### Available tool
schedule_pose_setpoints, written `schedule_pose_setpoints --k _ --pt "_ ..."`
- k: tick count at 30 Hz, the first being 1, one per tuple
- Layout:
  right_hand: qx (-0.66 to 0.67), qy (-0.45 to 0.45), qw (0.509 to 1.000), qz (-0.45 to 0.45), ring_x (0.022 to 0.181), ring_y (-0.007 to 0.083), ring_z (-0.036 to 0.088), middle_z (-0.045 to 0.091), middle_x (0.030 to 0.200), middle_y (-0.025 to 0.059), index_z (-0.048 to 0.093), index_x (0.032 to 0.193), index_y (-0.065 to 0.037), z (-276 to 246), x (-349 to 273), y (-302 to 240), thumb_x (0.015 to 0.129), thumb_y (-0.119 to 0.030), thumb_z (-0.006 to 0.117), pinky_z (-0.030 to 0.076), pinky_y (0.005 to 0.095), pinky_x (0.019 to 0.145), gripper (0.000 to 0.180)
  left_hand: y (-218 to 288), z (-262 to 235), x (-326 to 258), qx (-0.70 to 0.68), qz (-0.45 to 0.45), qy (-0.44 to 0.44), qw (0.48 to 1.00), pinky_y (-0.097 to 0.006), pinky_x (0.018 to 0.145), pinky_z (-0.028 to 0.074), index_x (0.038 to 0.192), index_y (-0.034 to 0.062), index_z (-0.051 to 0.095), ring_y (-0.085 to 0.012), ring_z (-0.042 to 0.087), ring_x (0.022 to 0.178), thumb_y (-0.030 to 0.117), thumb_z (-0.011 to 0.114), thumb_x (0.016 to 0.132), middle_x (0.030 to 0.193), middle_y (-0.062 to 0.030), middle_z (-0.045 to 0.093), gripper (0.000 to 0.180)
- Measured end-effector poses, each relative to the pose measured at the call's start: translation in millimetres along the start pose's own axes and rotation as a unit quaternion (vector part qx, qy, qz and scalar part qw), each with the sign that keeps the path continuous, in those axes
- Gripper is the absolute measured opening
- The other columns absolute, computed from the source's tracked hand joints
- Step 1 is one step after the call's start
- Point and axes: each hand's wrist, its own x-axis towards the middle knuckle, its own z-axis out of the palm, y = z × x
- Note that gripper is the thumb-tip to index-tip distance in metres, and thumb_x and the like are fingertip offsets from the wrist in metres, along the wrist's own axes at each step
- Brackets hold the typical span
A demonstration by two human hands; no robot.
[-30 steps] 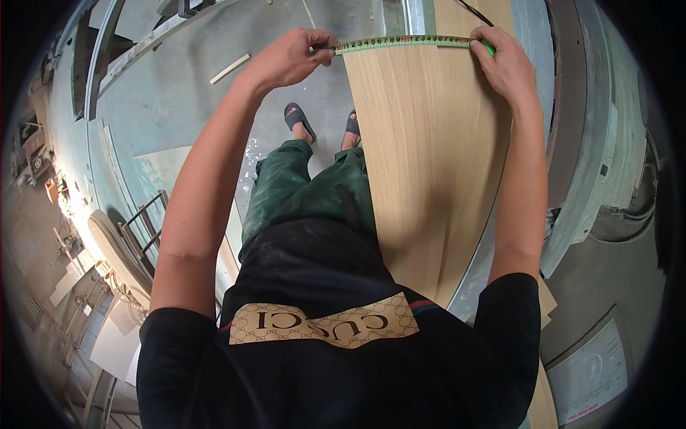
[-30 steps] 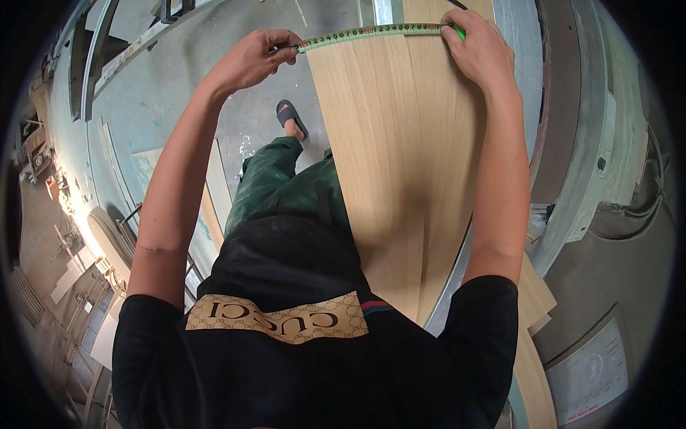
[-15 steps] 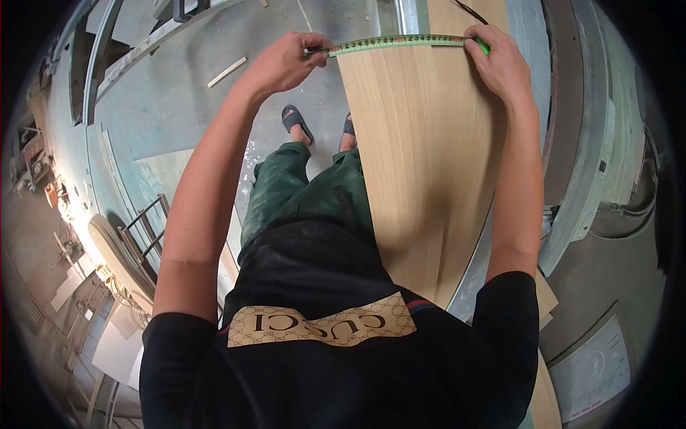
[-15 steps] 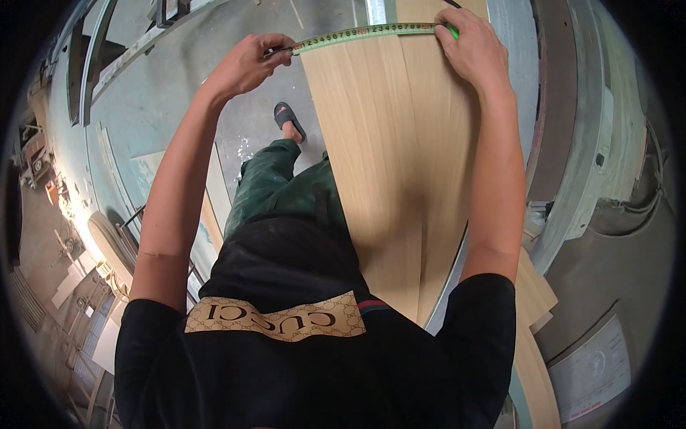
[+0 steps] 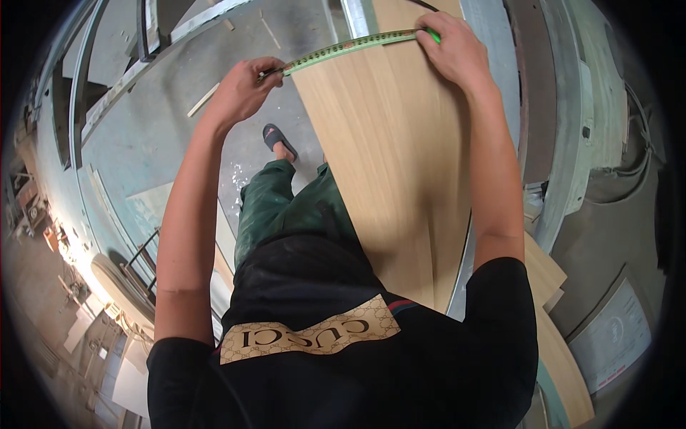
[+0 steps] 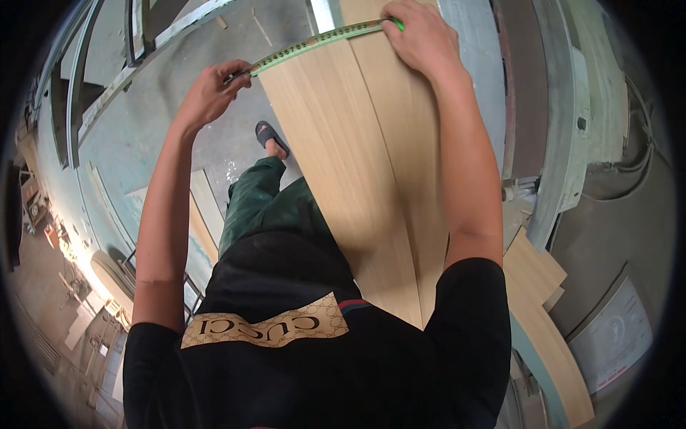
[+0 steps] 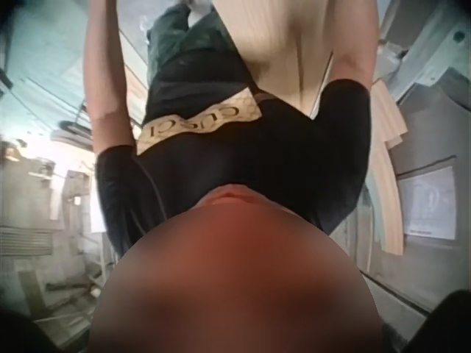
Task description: Measure a wooden plank with a tape measure and then cut it to size using a sliding table saw in a factory setting.
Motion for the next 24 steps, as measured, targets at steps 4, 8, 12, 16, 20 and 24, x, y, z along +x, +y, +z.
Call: schedule_pose_setpoints --k 4,8,12,16,20,24 --pt "0.011 0.008 1.0 0.003 0.111 0.0274 0.06 0.067 0.113 0.0011 0.069 0.107 -0.016 -1.0 -2.0 -1.8 0.096 -0.03 0.059 0.051 0.043 0.092 0.021 1.6 -0.3 -0.4 -0.012 -0.005 0.0 1.0 -0.035 0.078 0.05 0.114 0.0013 0.069 -0.0217 0.063 0.079 0.019 0.059 0.096 0.086 -0.0104 0.07 0.027" --pt "0.011 0.013 1.0 0.012 0.111 0.0273 0.06 0.067 0.112 0.0008 0.069 0.107 -0.016 -2.1 -3.1 -1.3 0.095 -0.03 0.059 0.051 0.0437 0.091 0.02 3.2 0.6 0.3 -0.018 -0.014 -0.004 1.0 -0.035 0.076 0.049 0.114 0.0011 0.069 -0.0192 0.059 0.076 0.019 0.059 0.097 0.085 -0.0099 0.07 0.026" --pt "0.016 0.003 1.0 0.023 0.11 0.027 0.061 0.067 0.112 -0.0002 0.069 0.107 -0.017 -3.7 -3.1 -3.4 0.095 -0.029 0.059 0.051 0.0445 0.091 0.02 0.9 0.4 1.1 -0.014 -0.026 -0.012 0.999 -0.034 0.074 0.049 0.114 0.0013 0.069 -0.0175 0.057 0.074 0.019 0.059 0.098 0.084 -0.0093 0.069 0.026" --pt "0.008 0.014 1.0 0.021 0.111 0.0262 0.06 0.067 0.113 -0.0012 0.069 0.107 -0.017 -1.4 -4.2 -2.4 0.095 -0.029 0.059 0.052 0.0449 0.091 0.02 2.1 1.3 0.7 -0.019 -0.014 -0.002 1.0 -0.034 0.069 0.047 0.114 0.0018 0.069 -0.016 0.053 0.07 0.019 0.058 0.098 0.082 -0.0074 0.068 0.025" --pt "0.011 0.018 0.999 0.025 0.111 0.0258 0.06 0.067 0.114 -0.0016 0.069 0.108 -0.018 -0.4 -5.2 -1.4 0.095 -0.03 0.059 0.052 0.0455 0.091 0.02 3.0 1.7 0.9 -0.022 -0.025 -0.003 0.999 -0.033 0.066 0.046 0.113 0.002 0.069 -0.0139 0.05 0.066 0.019 0.059 0.099 0.081 -0.0054 0.066 0.025" --pt "0.016 0.02 0.999 0.025 0.112 0.0254 0.06 0.067 0.114 -0.002 0.069 0.109 -0.018 1.2 -5.7 -0.3 0.095 -0.03 0.059 0.051 0.0458 0.092 0.021 3.3 1.7 0.7 -0.026 -0.027 0.0 0.999 -0.033 0.064 0.045 0.113 0.0022 0.069 -0.013 0.049 0.065 0.019 0.059 0.099 0.08 -0.0047 0.066 0.024"
